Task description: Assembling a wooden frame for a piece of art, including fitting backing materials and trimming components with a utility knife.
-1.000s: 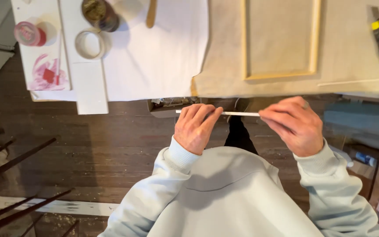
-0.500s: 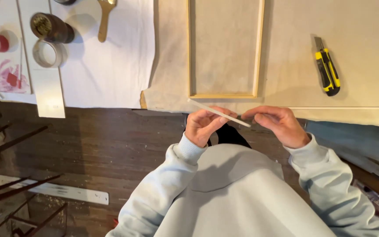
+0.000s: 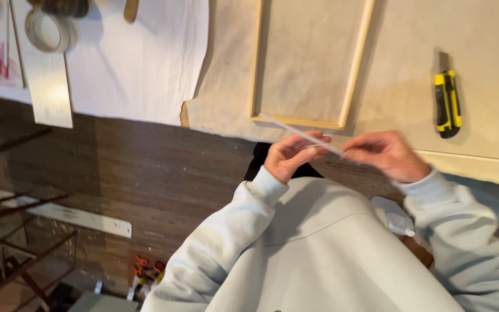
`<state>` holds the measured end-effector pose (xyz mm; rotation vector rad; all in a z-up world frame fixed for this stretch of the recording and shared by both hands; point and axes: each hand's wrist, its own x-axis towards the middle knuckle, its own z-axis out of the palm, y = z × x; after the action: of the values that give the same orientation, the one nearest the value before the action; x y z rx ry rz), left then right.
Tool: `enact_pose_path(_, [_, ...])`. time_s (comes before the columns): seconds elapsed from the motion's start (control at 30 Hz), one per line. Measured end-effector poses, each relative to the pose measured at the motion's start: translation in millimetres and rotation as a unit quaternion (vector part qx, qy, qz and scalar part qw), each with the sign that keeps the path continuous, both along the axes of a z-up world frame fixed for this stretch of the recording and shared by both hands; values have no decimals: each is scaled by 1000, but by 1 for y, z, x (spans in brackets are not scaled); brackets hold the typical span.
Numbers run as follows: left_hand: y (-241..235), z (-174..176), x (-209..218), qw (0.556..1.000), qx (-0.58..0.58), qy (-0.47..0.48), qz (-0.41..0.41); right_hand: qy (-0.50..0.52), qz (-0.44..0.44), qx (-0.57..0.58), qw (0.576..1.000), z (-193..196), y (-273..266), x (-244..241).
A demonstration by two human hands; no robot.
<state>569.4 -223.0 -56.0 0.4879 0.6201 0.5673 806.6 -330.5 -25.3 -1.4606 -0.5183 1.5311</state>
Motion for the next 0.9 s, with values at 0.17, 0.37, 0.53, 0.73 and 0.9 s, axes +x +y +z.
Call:
enact_pose_path(0.17, [5, 12, -27, 803, 473, 337, -135, -284, 154, -14, 946, 19, 49, 38])
enact_pose_path(0.37, [15, 4, -18, 595, 647, 452, -154, -335, 209, 12, 919, -3, 83, 24])
enact_pose_path(0.53, [17, -13, -17, 565, 653, 472, -177, -320, 222, -14, 921, -13, 89, 11])
enact_pose_path(0.73, [22, -19, -22, 561, 642, 485, -197, -315, 203, -10, 927, -26, 89, 2])
enact_pose_path(0.9, [25, -19, -27, 572, 632, 478, -213, -332, 211, -7, 919, -25, 91, -4])
